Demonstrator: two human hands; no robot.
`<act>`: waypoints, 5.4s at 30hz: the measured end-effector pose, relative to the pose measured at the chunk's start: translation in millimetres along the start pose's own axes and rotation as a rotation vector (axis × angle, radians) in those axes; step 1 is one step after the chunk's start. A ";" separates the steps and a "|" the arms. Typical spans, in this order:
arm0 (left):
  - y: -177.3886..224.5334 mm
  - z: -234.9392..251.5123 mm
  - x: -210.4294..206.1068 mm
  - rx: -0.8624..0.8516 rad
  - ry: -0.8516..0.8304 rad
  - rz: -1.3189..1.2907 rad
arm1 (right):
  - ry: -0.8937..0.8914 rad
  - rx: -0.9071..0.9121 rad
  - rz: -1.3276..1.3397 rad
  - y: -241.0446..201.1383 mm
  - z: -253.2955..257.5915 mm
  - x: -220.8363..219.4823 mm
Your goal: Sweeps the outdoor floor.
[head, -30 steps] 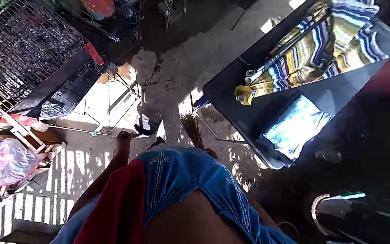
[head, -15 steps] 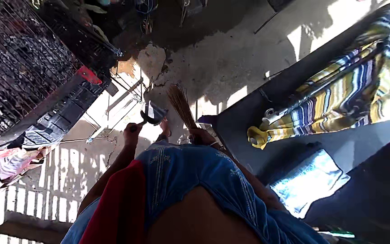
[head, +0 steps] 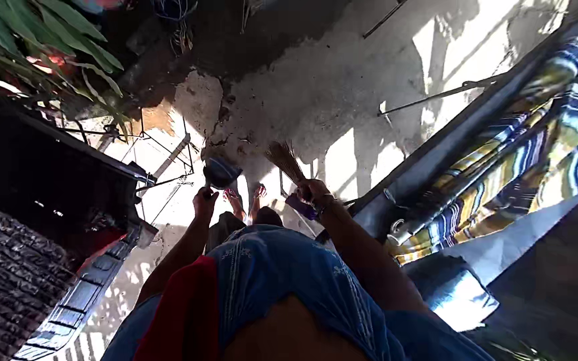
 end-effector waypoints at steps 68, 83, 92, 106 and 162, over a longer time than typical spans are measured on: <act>26.8 53.2 -35.7 0.240 0.214 -0.084 | 0.008 0.268 -1.084 -203.4 57.2 -81.6; -7.5 26.1 -24.6 0.190 0.276 -0.140 | -0.045 0.322 -1.260 -165.9 42.0 -116.8; -29.2 -8.2 -31.8 0.197 0.436 -0.124 | 0.208 0.566 -1.058 -293.6 94.0 -197.7; -16.6 18.0 -31.0 0.165 0.251 -0.116 | -0.006 0.387 -1.166 -227.7 36.4 -141.6; -71.4 -64.8 -33.2 0.261 0.089 0.058 | -0.043 0.541 -1.168 -148.3 19.0 -157.9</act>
Point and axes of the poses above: each hand's wrist, its own z-axis towards the middle knuckle, its own x-axis out of the back of the hand, y = z × x, the point moved 1 cm from there along z, towards the middle knuckle, and after that the axes turned 12 degrees about -x, right-handed, at the moved point
